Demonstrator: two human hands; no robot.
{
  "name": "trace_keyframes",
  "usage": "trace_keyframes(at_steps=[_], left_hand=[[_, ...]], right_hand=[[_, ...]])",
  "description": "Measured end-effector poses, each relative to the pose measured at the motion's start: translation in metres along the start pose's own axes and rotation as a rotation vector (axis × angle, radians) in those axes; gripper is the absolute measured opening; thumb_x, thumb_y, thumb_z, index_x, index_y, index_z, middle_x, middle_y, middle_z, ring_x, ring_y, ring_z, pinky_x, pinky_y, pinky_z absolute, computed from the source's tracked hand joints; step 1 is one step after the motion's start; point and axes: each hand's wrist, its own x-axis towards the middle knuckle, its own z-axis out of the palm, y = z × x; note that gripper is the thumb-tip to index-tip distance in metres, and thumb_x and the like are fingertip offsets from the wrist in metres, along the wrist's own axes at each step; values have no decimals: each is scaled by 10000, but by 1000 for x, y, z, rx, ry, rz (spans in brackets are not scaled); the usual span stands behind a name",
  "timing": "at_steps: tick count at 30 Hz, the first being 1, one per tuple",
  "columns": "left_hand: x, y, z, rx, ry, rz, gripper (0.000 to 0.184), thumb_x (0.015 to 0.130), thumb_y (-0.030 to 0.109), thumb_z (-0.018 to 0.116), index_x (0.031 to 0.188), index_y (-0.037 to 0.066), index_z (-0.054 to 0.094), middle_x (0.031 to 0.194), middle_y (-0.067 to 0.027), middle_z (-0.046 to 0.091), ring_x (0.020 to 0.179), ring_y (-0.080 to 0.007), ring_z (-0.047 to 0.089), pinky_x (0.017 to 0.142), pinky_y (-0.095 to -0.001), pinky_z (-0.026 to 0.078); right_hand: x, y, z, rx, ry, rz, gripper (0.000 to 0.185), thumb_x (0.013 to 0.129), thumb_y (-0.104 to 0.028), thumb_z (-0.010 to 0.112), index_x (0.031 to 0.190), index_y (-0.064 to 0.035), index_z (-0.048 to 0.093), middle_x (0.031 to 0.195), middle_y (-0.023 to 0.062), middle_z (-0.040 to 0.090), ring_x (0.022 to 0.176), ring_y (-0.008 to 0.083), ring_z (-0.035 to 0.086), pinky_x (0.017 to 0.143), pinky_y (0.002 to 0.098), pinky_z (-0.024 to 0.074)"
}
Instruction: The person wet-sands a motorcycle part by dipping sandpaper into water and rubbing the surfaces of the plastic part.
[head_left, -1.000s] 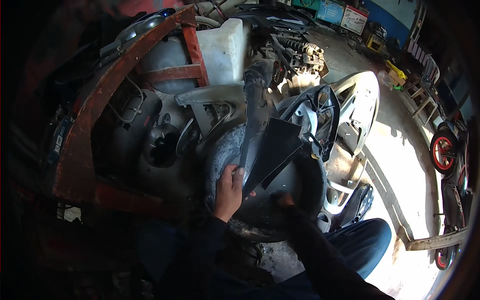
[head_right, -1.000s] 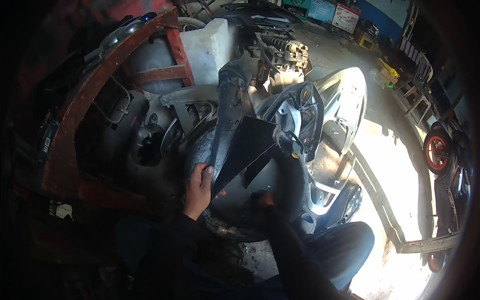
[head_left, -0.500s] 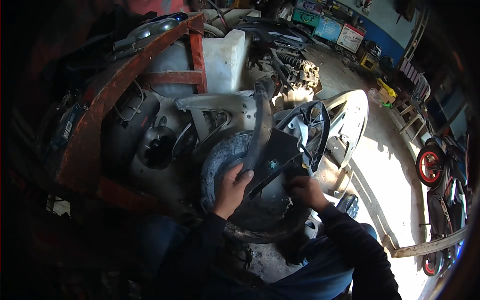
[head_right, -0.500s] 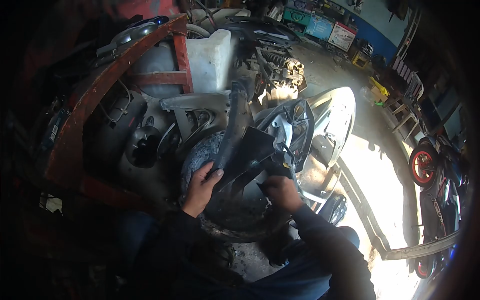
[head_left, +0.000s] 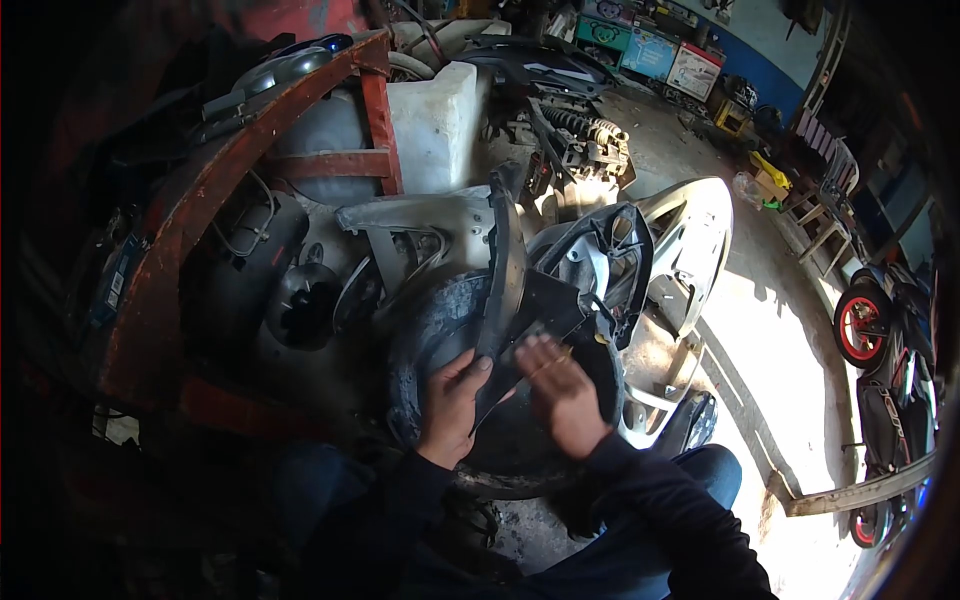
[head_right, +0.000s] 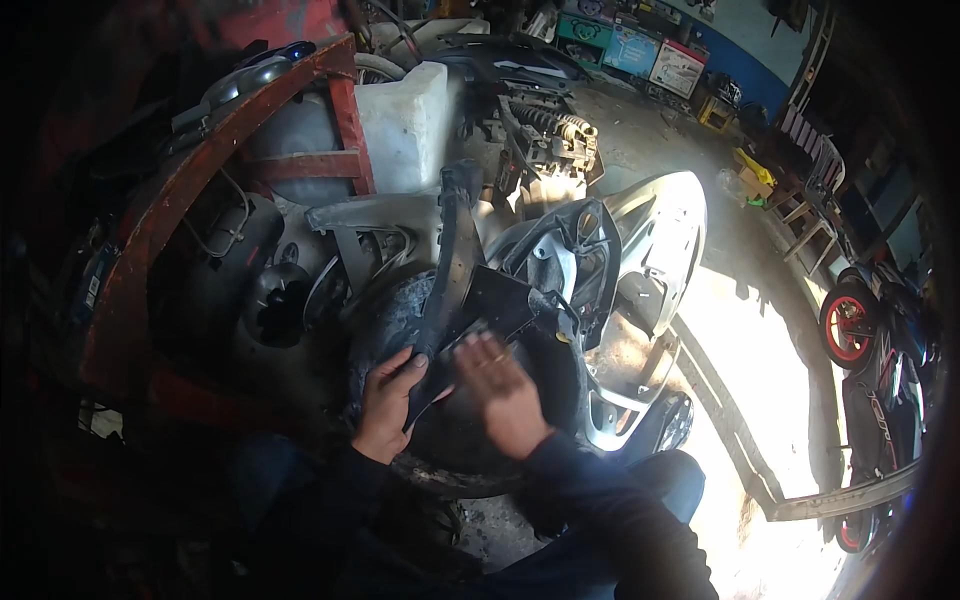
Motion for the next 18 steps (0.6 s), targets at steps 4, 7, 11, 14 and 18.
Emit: trace_keyframes(at_steps=[4,7,11,14,18], left_hand=[[-8,0,7,-43,62,11,221,970,84,567,1145,-38,625,1004,-70,670,874,-139,653,804,-317,579],[-1,-1,1,-26,56,35,213,965,95,577,1122,-37,635,1003,-79,672,872,-139,653,786,-294,567],[-5,2,6,-5,59,30,176,960,98,571,1082,-15,630,1029,-102,668,899,-188,678,810,-370,581],[-2,1,7,-62,38,39,184,952,96,586,1092,-16,629,1024,-94,668,915,-177,671,784,-334,571],[-3,-4,-3,45,95,51,201,964,104,570,1099,-33,627,1017,-104,667,937,-201,675,855,-363,568]], right_hand=[[8,8,0,-9,23,90,558,750,26,571,1306,-21,567,1344,193,559,1283,338,517,1065,428,424],[10,-7,-3,-34,34,82,539,759,29,561,1296,-14,569,1332,210,562,1271,348,525,1059,432,424],[10,3,3,-17,28,67,510,780,32,548,1289,7,564,1319,228,564,1263,367,524,1058,436,418],[7,-4,-5,-49,-19,76,556,792,-94,571,1330,36,517,1328,236,556,1270,377,517,1086,456,388],[7,-11,-10,12,-27,-1,525,800,-74,557,1310,48,530,1316,235,564,1262,363,529,1077,448,396]])
